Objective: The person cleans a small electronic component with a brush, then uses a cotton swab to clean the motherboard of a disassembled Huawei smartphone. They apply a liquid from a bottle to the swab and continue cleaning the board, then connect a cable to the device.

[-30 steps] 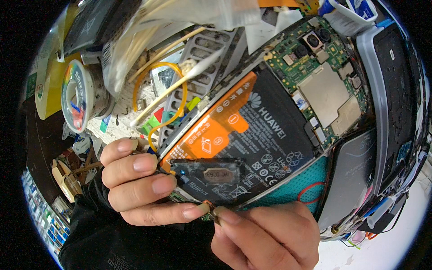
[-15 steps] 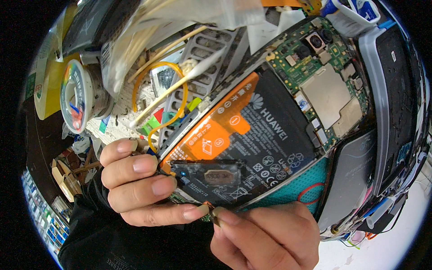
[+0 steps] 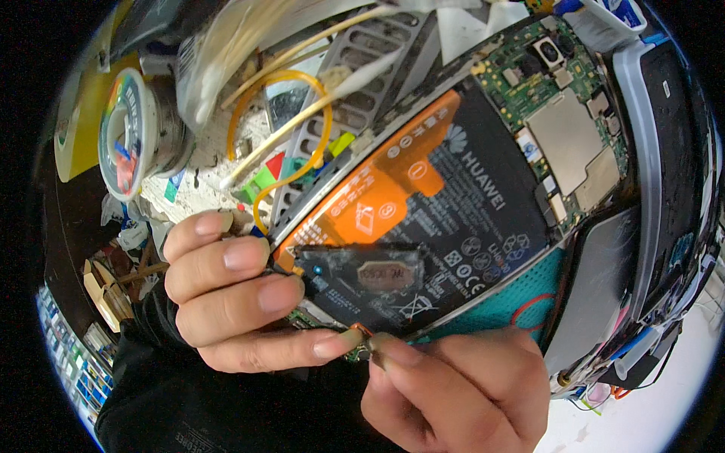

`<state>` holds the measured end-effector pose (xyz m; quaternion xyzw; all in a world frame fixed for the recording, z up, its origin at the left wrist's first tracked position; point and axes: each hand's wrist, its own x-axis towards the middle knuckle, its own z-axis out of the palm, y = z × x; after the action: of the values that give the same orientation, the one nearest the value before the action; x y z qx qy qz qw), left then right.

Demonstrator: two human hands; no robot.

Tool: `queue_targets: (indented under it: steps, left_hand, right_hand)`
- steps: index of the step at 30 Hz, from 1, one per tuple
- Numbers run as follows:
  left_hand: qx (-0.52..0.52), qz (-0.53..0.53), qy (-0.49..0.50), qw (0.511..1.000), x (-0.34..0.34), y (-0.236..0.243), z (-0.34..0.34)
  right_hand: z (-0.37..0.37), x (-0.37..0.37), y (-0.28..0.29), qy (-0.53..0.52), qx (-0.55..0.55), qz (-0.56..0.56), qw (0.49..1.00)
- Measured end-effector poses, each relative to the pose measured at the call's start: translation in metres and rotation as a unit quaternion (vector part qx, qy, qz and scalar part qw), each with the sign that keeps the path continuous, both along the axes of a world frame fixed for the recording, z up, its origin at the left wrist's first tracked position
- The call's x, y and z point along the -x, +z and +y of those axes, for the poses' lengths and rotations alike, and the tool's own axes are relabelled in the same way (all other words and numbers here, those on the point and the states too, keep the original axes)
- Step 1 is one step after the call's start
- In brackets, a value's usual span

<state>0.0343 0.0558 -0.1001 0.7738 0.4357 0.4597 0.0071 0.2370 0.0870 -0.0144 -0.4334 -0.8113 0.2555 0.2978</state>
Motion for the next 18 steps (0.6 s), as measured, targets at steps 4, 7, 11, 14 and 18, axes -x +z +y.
queue_targets:
  steps: [4, 7, 11, 14, 18]
  left_hand:
    - [-0.014, -0.005, 0.009, 1.0, -0.001, -0.003, 0.0]
    - [-0.047, -0.018, 0.017, 0.999, -0.005, -0.009, 0.004]
    - [-0.105, -0.02, -0.003, 0.994, -0.002, -0.017, 0.013]
    - [-0.117, -0.012, -0.016, 0.993, 0.002, -0.016, 0.015]
    - [-0.09, -0.003, -0.014, 0.996, 0.005, -0.008, 0.011]
  right_hand:
    - [-0.01, 0.004, 0.009, -0.043, 0.011, -0.078, 0.996]
    - [-0.016, 0.004, 0.004, -0.049, -0.009, -0.06, 0.997]
    - [-0.022, 0.004, 0.0, -0.068, -0.009, -0.056, 0.996]
    - [-0.025, 0.005, -0.001, -0.09, -0.031, -0.072, 0.993]
    - [-0.028, 0.009, -0.002, -0.101, -0.044, -0.084, 0.99]
